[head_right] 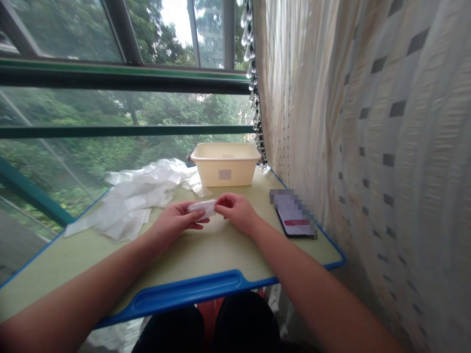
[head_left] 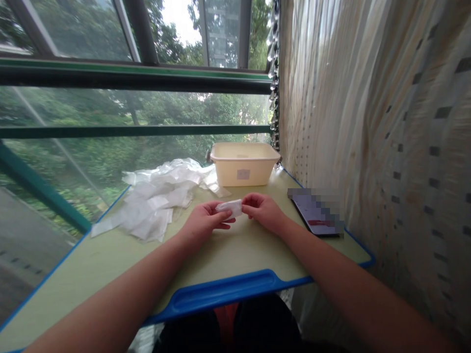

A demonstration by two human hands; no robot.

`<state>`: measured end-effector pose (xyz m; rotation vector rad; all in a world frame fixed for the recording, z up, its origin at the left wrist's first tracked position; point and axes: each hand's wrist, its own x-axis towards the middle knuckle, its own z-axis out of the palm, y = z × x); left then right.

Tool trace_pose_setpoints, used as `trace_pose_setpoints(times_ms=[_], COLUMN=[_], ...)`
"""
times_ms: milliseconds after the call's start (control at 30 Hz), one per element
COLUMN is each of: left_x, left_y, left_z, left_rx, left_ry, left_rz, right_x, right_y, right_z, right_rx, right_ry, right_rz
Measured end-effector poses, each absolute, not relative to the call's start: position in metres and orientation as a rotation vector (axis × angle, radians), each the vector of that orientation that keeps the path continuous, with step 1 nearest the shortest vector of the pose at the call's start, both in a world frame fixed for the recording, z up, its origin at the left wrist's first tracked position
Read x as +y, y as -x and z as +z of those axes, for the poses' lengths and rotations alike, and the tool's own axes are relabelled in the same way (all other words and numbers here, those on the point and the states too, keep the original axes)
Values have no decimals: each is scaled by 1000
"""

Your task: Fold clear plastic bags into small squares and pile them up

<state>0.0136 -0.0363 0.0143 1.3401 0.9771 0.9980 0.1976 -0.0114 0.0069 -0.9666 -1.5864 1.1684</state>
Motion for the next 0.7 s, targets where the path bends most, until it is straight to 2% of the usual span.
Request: trace_pose_setpoints(times_ms=[133,433,700], left_x=[-37,-41,-44], left_y=[-15,-17,-19], left_z=[13,16,17], left_rx=[972,992,1026], left_ry=[-1378,-1443,-1519], left_rz=[994,964,929], right_x=[-14,-19,-21], right_y=[-197,-199,-197], right_z=[9,14,16], right_rx=[-1599,-1533,-1557], right_ry=[1028,961,961], right_rz=[1146,1472,1508])
